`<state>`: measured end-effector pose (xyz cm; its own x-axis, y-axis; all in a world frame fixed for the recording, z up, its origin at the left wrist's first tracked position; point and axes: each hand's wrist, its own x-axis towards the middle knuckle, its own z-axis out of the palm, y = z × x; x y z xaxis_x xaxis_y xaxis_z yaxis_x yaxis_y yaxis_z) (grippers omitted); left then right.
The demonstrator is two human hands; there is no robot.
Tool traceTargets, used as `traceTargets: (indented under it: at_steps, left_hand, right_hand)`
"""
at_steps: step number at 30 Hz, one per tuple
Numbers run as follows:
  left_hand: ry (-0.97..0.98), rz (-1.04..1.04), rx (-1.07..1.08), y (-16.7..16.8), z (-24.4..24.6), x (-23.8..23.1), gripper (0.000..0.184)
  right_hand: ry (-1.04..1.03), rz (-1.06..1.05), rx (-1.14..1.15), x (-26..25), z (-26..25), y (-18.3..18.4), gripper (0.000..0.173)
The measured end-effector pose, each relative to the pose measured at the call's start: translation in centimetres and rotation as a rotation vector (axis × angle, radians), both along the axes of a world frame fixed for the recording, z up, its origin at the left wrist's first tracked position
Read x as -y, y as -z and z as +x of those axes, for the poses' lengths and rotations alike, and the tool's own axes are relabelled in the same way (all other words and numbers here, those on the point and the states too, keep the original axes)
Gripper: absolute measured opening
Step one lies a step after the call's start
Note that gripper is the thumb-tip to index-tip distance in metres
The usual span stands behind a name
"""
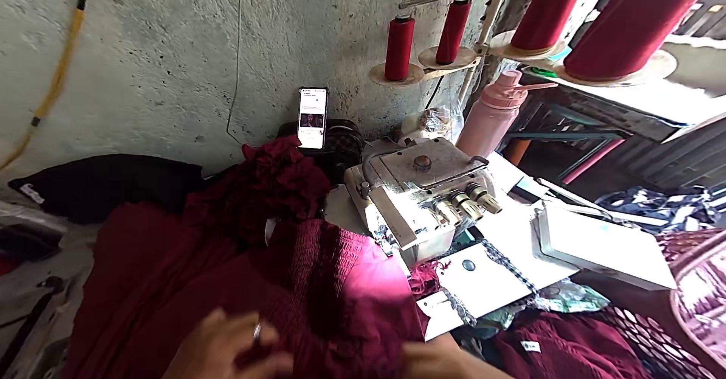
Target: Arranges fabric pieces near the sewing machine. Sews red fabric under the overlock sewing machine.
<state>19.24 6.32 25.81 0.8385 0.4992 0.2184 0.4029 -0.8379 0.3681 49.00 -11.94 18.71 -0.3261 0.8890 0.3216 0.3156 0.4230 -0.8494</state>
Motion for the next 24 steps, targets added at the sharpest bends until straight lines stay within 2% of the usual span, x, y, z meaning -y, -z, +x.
traceTargets:
  at_steps: [2,4,7,10,12,14,17,19,21,24]
  left_hand:
    - [-0.075,0.338,0.044,2.9,4.3,-2.3,0.039]
    - [-0.035,0.436,0.119,5.0,9.0,-1.6,0.038]
    - [0.201,0.238,0.320,8.2,13.8,1.3,0.051]
    - [0.324,0.068,0.379,9.3,14.6,1.9,0.050]
    - [0.302,0.048,0.345,8.5,14.0,1.7,0.051]
    - [0.260,0.059,0.329,7.5,13.8,0.9,0.043]
    - [0.133,0.079,0.296,7.2,15.8,-2.1,0.033]
    - [0.045,0.054,0.213,7.7,17.1,-3.8,0.037]
    - [0.009,0.013,0.183,8.1,17.4,-3.9,0.039]
    - [0.000,-0.011,0.259,9.1,16.3,-2.3,0.035]
  right_hand:
    - [0.270,0.095,-0.002,-2.1,-0.2,2.3,0.022]
    - [0.524,0.184,-0.017,-4.1,-0.5,4.4,0.020]
    - [0.654,0.180,-0.139,-4.5,-0.8,5.0,0.017]
    - [0.632,0.117,-0.176,-3.2,0.0,4.7,0.010]
    - [0.575,0.034,-0.223,-2.2,0.3,3.9,0.012]
    - [0.603,0.036,-0.228,-2.4,0.6,3.4,0.016]
    - [0.855,0.220,-0.018,-5.8,1.3,4.4,0.018]
    - [1.001,0.268,0.045,-7.8,1.7,5.7,0.019]
    - [1.032,0.269,-0.025,-7.9,1.5,6.4,0.017]
    - [0.972,0.236,-0.168,-6.6,1.0,6.7,0.012]
